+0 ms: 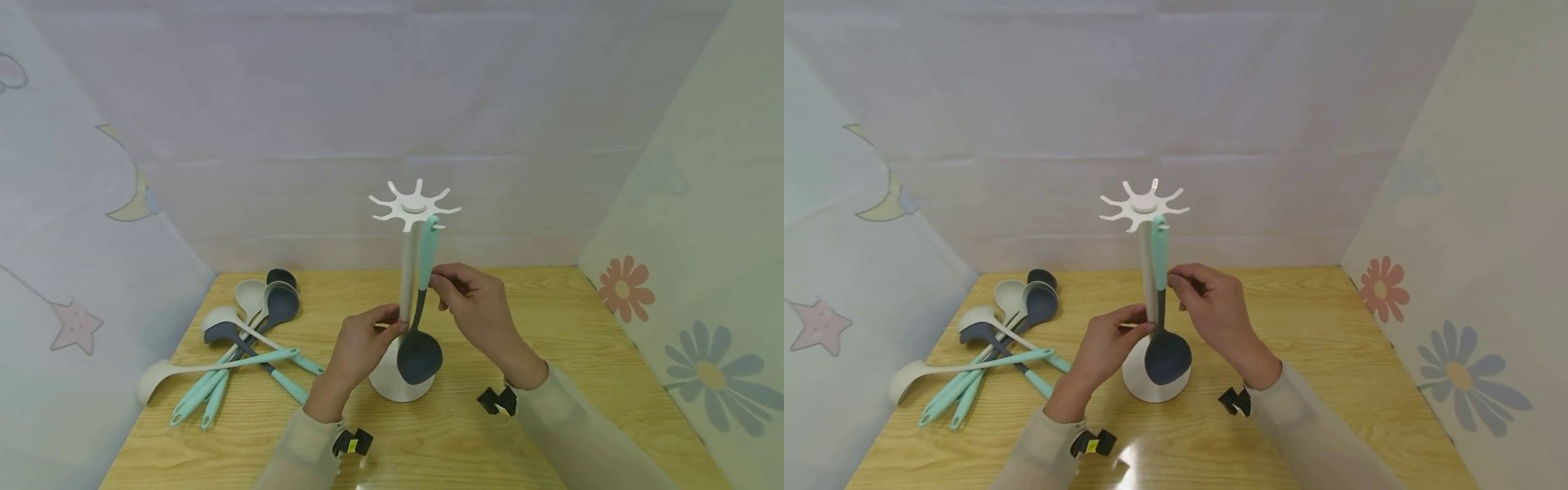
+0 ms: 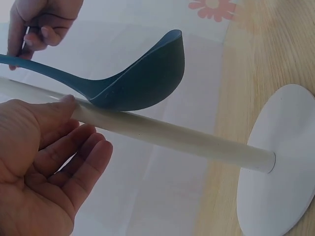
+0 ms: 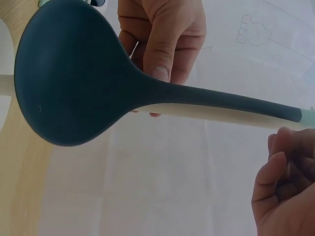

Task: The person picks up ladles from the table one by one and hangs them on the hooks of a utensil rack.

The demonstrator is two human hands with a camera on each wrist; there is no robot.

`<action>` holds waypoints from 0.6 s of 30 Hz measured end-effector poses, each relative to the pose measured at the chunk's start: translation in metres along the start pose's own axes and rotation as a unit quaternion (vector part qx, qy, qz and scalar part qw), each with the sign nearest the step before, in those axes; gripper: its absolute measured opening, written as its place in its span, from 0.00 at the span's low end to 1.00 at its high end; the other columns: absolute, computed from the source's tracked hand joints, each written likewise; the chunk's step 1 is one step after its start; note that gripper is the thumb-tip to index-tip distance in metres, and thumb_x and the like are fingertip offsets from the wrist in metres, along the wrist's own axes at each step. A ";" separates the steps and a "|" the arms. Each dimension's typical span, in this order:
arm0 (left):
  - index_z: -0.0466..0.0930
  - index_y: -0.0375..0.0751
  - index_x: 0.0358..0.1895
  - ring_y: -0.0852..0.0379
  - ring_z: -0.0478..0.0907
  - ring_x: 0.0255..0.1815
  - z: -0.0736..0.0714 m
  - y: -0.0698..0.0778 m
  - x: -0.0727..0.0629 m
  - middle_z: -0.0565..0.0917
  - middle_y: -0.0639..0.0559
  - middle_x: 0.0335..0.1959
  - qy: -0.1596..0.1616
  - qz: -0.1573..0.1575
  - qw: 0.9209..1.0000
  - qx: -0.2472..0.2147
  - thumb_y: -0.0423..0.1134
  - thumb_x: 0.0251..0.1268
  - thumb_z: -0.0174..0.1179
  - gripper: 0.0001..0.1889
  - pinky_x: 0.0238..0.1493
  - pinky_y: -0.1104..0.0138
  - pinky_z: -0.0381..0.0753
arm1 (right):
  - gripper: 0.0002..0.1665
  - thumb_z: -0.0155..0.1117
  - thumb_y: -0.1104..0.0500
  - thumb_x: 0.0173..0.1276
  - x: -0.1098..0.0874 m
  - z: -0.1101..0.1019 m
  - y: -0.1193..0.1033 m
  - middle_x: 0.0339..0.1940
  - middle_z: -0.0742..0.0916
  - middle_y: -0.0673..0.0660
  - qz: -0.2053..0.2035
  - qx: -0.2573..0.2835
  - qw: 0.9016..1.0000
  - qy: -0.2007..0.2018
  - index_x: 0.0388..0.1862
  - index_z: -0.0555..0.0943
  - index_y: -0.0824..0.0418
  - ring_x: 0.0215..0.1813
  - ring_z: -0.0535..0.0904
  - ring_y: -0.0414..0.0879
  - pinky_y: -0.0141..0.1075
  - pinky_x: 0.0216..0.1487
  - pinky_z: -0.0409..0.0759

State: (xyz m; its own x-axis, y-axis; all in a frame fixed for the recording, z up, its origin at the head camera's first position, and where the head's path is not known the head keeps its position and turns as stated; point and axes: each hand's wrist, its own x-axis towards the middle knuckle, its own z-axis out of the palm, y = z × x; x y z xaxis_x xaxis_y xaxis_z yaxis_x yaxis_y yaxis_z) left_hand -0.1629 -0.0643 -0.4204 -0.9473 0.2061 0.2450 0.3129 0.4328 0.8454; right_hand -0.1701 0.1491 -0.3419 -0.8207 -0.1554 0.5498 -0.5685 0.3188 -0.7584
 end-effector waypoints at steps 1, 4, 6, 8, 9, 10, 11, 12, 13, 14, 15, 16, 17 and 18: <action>0.87 0.49 0.63 0.58 0.89 0.52 0.000 0.000 -0.001 0.91 0.56 0.50 0.003 0.001 1.000 0.006 0.44 0.76 0.66 0.17 0.52 0.63 0.89 | 0.06 0.68 0.64 0.76 0.002 0.000 0.001 0.24 0.87 0.54 0.013 0.000 1.000 -0.005 0.46 0.90 0.63 0.24 0.80 0.43 0.32 0.22 0.76; 0.86 0.48 0.63 0.58 0.88 0.54 -0.001 -0.001 -0.002 0.91 0.55 0.52 0.015 0.008 1.000 0.027 0.42 0.79 0.63 0.15 0.52 0.62 0.89 | 0.08 0.68 0.65 0.76 0.006 0.001 0.005 0.27 0.88 0.55 0.050 0.006 0.998 -0.025 0.49 0.90 0.63 0.26 0.81 0.42 0.33 0.26 0.79; 0.86 0.47 0.63 0.56 0.88 0.56 -0.001 -0.001 -0.003 0.91 0.54 0.54 0.023 0.016 0.999 0.037 0.40 0.81 0.61 0.15 0.52 0.61 0.89 | 0.09 0.67 0.66 0.75 0.010 0.001 0.008 0.28 0.88 0.58 0.069 0.014 0.997 -0.040 0.50 0.90 0.64 0.26 0.80 0.42 0.33 0.27 0.79; 0.87 0.47 0.63 0.56 0.88 0.56 -0.001 -0.001 -0.004 0.90 0.53 0.55 0.029 0.020 0.999 0.042 0.38 0.82 0.59 0.15 0.52 0.60 0.89 | 0.10 0.65 0.68 0.75 0.013 0.002 0.010 0.28 0.87 0.60 0.079 0.026 0.995 -0.055 0.51 0.89 0.67 0.26 0.80 0.44 0.33 0.27 0.79; 0.87 0.46 0.63 0.55 0.88 0.56 -0.002 0.000 -0.005 0.90 0.53 0.56 0.030 0.021 0.998 0.042 0.37 0.82 0.58 0.15 0.51 0.60 0.89 | 0.11 0.65 0.68 0.74 0.014 0.002 0.011 0.29 0.87 0.60 0.083 0.031 0.994 -0.060 0.51 0.89 0.68 0.26 0.79 0.44 0.32 0.27 0.79; 0.87 0.46 0.63 0.55 0.88 0.55 -0.002 0.001 -0.005 0.90 0.53 0.56 0.030 0.022 0.998 0.042 0.36 0.82 0.58 0.15 0.51 0.59 0.89 | 0.11 0.65 0.69 0.74 0.016 0.002 0.012 0.30 0.87 0.60 0.084 0.037 0.994 -0.066 0.51 0.89 0.69 0.25 0.79 0.45 0.32 0.27 0.79; 0.87 0.46 0.63 0.55 0.88 0.55 -0.002 0.001 -0.005 0.90 0.53 0.56 0.031 0.023 0.998 0.042 0.36 0.82 0.58 0.15 0.51 0.59 0.89 | 0.11 0.64 0.69 0.74 0.017 0.003 0.013 0.30 0.87 0.61 0.086 0.043 0.993 -0.070 0.51 0.89 0.69 0.25 0.79 0.47 0.33 0.27 0.78; 0.87 0.46 0.63 0.55 0.88 0.55 -0.002 0.001 -0.006 0.90 0.53 0.56 0.031 0.023 0.998 0.040 0.36 0.82 0.57 0.15 0.51 0.59 0.88 | 0.11 0.64 0.69 0.74 0.017 0.003 0.014 0.30 0.87 0.61 0.085 0.048 0.993 -0.073 0.51 0.88 0.70 0.25 0.79 0.48 0.33 0.27 0.78; 0.87 0.47 0.63 0.55 0.88 0.55 -0.003 0.002 -0.006 0.90 0.53 0.56 0.030 0.022 0.999 0.039 0.36 0.82 0.57 0.15 0.51 0.58 0.88 | 0.11 0.64 0.69 0.74 0.018 0.003 0.015 0.30 0.87 0.61 0.084 0.051 0.992 -0.074 0.50 0.88 0.70 0.25 0.78 0.49 0.33 0.27 0.78; 0.87 0.47 0.63 0.55 0.88 0.54 -0.003 0.002 -0.007 0.90 0.52 0.56 0.030 0.022 0.999 0.038 0.35 0.82 0.57 0.15 0.51 0.58 0.88 | 0.11 0.64 0.69 0.74 0.018 0.003 0.015 0.30 0.87 0.61 0.084 0.052 0.992 -0.074 0.50 0.88 0.70 0.25 0.79 0.49 0.33 0.27 0.78; 0.87 0.47 0.63 0.55 0.88 0.54 -0.003 0.003 -0.007 0.90 0.52 0.56 0.030 0.023 0.999 0.037 0.35 0.82 0.56 0.15 0.51 0.58 0.88 | 0.10 0.64 0.69 0.75 0.018 0.003 0.015 0.31 0.87 0.61 0.083 0.052 0.993 -0.069 0.50 0.89 0.69 0.25 0.79 0.48 0.33 0.27 0.78; 0.87 0.47 0.63 0.55 0.88 0.54 -0.002 0.002 -0.007 0.90 0.53 0.56 0.030 0.024 0.999 0.036 0.35 0.82 0.56 0.15 0.51 0.59 0.88 | 0.10 0.65 0.68 0.75 0.017 0.004 0.015 0.30 0.87 0.61 0.080 0.052 0.994 -0.060 0.49 0.89 0.69 0.26 0.79 0.48 0.33 0.28 0.78; 0.87 0.47 0.63 0.55 0.88 0.54 -0.002 0.002 -0.007 0.90 0.53 0.56 0.030 0.025 0.999 0.036 0.35 0.82 0.55 0.16 0.50 0.59 0.88 | 0.09 0.64 0.68 0.76 0.016 0.004 0.014 0.30 0.87 0.60 0.075 0.052 0.995 -0.048 0.49 0.89 0.69 0.26 0.79 0.47 0.33 0.28 0.79; 0.87 0.47 0.63 0.55 0.88 0.54 -0.003 0.003 -0.007 0.90 0.53 0.55 0.030 0.025 0.999 0.035 0.35 0.82 0.55 0.16 0.50 0.59 0.88 | 0.09 0.65 0.68 0.76 0.016 0.004 0.013 0.29 0.87 0.58 0.068 0.049 0.996 -0.031 0.48 0.90 0.68 0.26 0.79 0.45 0.32 0.28 0.79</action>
State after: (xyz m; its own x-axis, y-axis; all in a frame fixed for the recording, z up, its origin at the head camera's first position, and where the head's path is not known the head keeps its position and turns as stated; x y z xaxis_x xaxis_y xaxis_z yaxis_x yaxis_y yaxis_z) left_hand -0.1551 -0.0668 -0.4185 -0.9319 0.1777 0.3163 0.3626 0.4834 0.7968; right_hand -0.1904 0.1467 -0.3442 -0.8911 -0.1756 0.4184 -0.4514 0.2483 -0.8571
